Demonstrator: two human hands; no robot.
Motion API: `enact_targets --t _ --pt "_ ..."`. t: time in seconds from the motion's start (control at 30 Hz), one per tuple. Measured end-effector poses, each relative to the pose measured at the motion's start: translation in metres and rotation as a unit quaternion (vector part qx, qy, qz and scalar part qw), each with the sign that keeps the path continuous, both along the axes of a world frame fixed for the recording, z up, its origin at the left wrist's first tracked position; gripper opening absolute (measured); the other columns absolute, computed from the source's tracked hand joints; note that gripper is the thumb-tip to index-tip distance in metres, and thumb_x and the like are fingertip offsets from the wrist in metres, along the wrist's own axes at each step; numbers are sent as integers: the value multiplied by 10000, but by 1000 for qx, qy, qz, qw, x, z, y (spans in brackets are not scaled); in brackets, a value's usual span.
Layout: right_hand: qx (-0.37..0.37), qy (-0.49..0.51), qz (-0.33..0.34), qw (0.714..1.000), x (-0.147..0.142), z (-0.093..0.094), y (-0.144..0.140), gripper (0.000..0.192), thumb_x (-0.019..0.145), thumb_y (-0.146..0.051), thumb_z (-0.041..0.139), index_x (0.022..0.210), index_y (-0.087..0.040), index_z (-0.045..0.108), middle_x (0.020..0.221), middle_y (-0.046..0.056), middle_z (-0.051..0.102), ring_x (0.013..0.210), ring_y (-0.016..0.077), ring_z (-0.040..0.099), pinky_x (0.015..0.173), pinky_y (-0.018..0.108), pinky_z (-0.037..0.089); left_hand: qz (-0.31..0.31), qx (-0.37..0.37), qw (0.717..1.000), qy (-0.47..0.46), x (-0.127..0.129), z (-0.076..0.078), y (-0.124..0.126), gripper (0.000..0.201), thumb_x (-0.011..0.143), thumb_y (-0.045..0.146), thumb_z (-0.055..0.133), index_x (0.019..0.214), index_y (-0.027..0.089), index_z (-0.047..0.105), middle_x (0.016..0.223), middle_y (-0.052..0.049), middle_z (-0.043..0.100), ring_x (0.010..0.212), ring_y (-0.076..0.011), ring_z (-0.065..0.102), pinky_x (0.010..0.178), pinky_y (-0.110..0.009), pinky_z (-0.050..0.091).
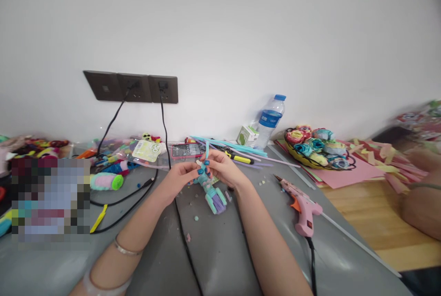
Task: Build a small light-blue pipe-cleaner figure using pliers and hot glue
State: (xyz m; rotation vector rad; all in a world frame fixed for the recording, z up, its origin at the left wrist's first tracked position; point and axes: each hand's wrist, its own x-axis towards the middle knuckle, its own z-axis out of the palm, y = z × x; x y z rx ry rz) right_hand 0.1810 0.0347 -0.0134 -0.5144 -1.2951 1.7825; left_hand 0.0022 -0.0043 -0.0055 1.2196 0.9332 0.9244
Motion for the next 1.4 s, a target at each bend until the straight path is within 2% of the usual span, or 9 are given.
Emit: enact_targets --t 0.1,0.17,0.3,0.47,0.63,0.83,1.03,1.23,1.4 --pt "-4 5 -5 1000 -1 1 0 304 724 -406 865 840 -180 699 574 -55 619 476 64 543 433 149 453 17 13 1000 16 -1 1 0 366 698 487 796 822 147 742 747 -24 649 621 -96 451 565 -213 334" --pt "-9 18 -29 999 -2 1 1 312 716 -411 870 813 -180 684 577 -52 633 471 65 551 449 156 465 66 44 997 23 -2 2 0 339 703 468 789 829 159 727 722 -8 627 598 -95 454 540 -210 340" --pt "-26 38 -62 997 -4 4 0 341 702 -413 882 799 -185 648 640 -30 694 500 74 602 517 176 506 146 150 978 5 -2 2 2 318 699 388 796 933 190 713 885 -32 691 733 -141 592 618 -229 472" --pt "-20 31 -50 998 -6 5 -1 347 685 -419 892 744 -179 647 653 -19 708 524 81 611 542 189 507 166 217 962 19 -1 2 0 231 732 314 769 924 191 733 905 -52 723 776 -168 645 678 -261 530" --pt "-14 30 -59 998 -9 3 -2 347 661 -408 908 738 -184 655 669 -19 702 546 86 605 547 198 501 195 237 951 27 0 3 -3 134 764 284 746 866 200 773 847 -47 732 750 -172 634 672 -267 510" --pt "-10 31 -64 997 -9 3 -2 360 666 -395 909 760 -196 623 701 -26 697 566 93 632 570 206 519 192 270 943 33 -2 4 -2 87 762 245 736 804 217 806 806 -54 737 737 -177 625 625 -261 455" --pt "-2 31 -57 998 -8 1 -1 341 693 -388 895 772 -194 625 712 -21 693 590 100 647 604 217 530 179 247 952 31 -5 4 -1 79 769 260 735 787 211 795 805 -45 733 739 -169 632 621 -249 453" --pt "-4 47 -39 998 -9 2 -3 355 680 -367 904 729 -187 602 761 -18 691 592 93 644 590 213 516 160 122 976 -80 0 1 0 276 673 357 844 880 189 773 883 -55 750 794 -181 653 696 -261 504" --pt "-10 61 -11 998 -12 6 -6 365 650 -371 921 684 -185 609 721 -29 664 563 85 616 557 203 495 144 104 976 -126 4 -1 0 330 631 421 877 826 177 770 814 -44 711 722 -157 604 657 -253 472"
